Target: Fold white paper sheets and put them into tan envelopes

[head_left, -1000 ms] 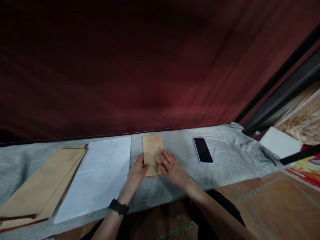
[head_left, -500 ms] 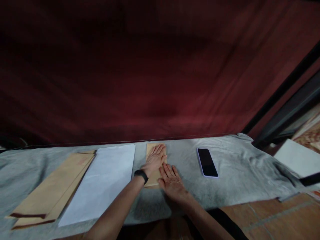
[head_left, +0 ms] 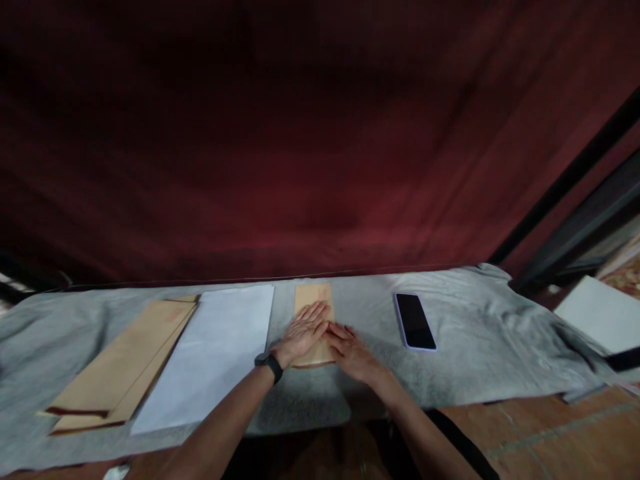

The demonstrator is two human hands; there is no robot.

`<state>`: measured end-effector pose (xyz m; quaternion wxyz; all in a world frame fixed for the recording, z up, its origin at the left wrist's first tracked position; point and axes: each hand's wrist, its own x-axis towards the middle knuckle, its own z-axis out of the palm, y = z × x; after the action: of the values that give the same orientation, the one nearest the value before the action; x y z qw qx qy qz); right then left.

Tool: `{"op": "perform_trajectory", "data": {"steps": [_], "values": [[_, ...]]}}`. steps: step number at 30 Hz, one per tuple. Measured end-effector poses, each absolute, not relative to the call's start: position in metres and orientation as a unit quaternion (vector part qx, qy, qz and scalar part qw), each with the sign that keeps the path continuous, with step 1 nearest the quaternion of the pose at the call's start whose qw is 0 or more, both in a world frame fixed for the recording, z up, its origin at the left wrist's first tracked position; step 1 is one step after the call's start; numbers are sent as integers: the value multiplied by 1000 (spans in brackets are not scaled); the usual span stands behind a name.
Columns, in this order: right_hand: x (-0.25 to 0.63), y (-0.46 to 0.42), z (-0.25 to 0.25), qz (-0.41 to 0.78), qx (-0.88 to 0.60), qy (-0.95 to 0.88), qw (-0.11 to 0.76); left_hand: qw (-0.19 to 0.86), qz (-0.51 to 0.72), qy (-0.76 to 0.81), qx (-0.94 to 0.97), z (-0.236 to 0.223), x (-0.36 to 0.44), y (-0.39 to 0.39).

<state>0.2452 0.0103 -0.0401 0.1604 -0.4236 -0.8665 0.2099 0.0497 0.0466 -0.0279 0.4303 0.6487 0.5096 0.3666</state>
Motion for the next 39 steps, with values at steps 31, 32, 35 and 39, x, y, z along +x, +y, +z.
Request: {"op": "perform_trajectory", "data": {"steps": [31, 32, 35, 39], "values": [[224, -58, -39, 90, -355, -913, 180, 71, 204, 641, 736, -23, 43, -48], [226, -60, -41, 79, -361, -912, 176, 47, 185, 653, 733, -24, 43, -48], [239, -60, -43, 54, -383, -906, 171, 10, 159, 677, 719, -28, 44, -50], [258, -56, -43, 19, -400, -898, 180, 7, 166, 686, 709, -29, 41, -51]]}}
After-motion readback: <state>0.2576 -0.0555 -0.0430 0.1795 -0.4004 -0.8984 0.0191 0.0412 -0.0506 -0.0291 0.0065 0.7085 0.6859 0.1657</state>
